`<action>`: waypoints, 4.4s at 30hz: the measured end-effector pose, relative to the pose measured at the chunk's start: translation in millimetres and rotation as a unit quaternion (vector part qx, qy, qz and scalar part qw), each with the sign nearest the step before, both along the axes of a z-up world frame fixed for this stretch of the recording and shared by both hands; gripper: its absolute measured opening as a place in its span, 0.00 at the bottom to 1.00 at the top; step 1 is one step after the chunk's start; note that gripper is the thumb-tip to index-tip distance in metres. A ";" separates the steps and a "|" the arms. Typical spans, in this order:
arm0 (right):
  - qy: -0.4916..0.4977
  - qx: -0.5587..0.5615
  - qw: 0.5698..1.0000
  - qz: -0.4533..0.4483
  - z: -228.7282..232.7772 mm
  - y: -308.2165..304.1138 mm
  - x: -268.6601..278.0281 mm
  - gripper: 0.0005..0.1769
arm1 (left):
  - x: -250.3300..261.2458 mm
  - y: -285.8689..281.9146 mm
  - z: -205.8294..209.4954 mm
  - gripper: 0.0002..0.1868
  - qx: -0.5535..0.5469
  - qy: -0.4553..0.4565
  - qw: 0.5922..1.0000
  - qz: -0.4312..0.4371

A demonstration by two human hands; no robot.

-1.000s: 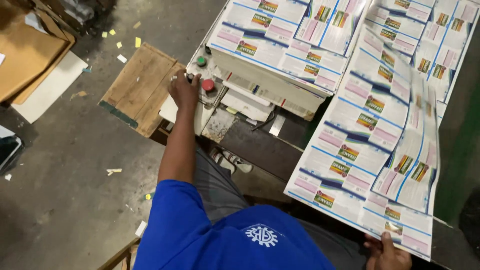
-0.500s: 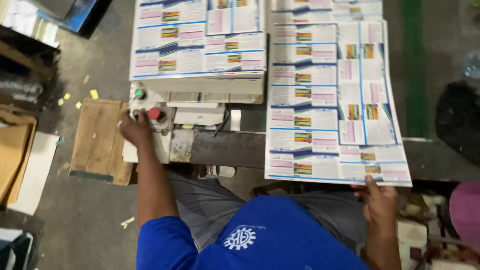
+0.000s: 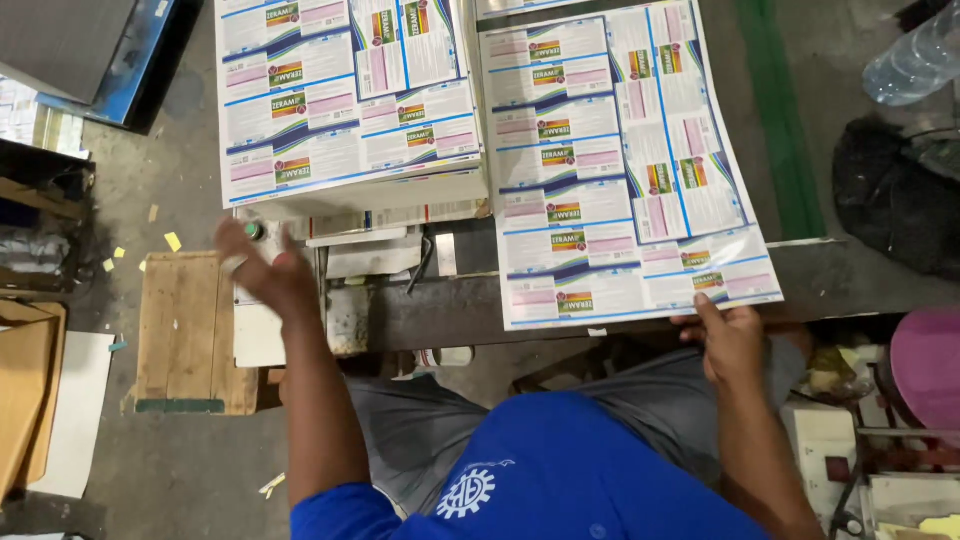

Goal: The person stands at a workbench and repeatedly picks up sheets of printed paper from a pile, flips them over, and places them onto a separate stack. The task involves continuous manual handling and sorting of the paper sheets.

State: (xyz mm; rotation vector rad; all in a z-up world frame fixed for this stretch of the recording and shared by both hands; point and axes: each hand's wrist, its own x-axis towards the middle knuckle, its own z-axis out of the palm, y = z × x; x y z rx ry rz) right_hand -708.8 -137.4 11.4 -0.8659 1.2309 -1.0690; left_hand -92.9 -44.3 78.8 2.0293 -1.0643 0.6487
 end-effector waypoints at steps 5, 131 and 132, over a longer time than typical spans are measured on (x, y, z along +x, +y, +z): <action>0.009 0.004 1.000 0.000 -0.3 -49.3 20.6 0.12 | -64.8 -53.7 62.6 0.38 0.158 -0.058 0.970 -0.178; -0.016 0.020 1.000 0.014 -6.3 -3.7 0.0 0.14 | -110.1 -52.4 118.2 0.21 0.175 -0.173 0.945 -0.215; -0.016 0.017 0.999 0.025 -5.0 -10.3 6.3 0.14 | -113.6 -52.7 122.8 0.31 0.191 -0.212 0.934 -0.216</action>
